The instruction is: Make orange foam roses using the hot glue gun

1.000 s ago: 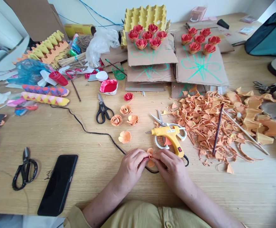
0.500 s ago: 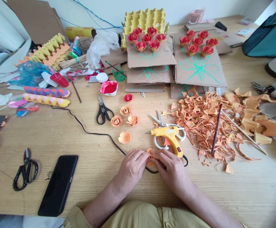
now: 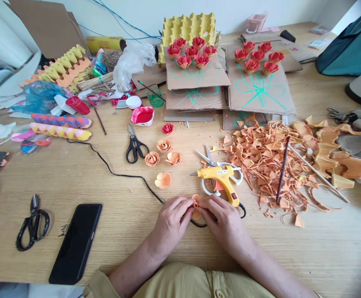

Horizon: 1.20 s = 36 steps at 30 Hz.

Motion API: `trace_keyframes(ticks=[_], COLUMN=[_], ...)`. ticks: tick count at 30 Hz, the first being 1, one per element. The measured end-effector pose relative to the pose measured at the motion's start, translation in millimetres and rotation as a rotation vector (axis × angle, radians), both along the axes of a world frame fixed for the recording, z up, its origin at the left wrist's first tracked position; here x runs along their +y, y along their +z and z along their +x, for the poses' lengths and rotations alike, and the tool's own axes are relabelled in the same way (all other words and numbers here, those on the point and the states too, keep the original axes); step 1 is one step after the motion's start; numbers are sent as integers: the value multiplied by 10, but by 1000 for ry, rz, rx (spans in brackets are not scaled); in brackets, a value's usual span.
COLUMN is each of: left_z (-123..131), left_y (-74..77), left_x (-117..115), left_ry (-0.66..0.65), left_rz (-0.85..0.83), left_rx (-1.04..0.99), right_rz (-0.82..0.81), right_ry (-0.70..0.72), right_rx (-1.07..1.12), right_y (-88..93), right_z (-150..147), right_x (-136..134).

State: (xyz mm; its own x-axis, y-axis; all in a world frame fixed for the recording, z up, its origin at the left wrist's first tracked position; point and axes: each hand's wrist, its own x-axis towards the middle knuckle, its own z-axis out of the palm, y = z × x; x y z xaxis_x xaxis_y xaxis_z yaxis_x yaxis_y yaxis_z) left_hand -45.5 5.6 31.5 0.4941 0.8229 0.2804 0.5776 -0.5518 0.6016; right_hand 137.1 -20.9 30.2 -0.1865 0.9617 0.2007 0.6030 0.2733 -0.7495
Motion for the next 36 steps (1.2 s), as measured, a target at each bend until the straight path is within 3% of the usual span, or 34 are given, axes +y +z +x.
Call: trace_keyframes(ticks=[15,36], left_z=[-7,14], left_y=[21,-2], left_x=[2,-26], left_ry=[-31,70], left_rz=[-20,-67], left_rx=[28,-123], right_rz=[5,7], right_ry=[-9,-9], right_rx=[1,-26], right_y=[-16,-9], right_z=[-4,-1], right_x=[-19,-25])
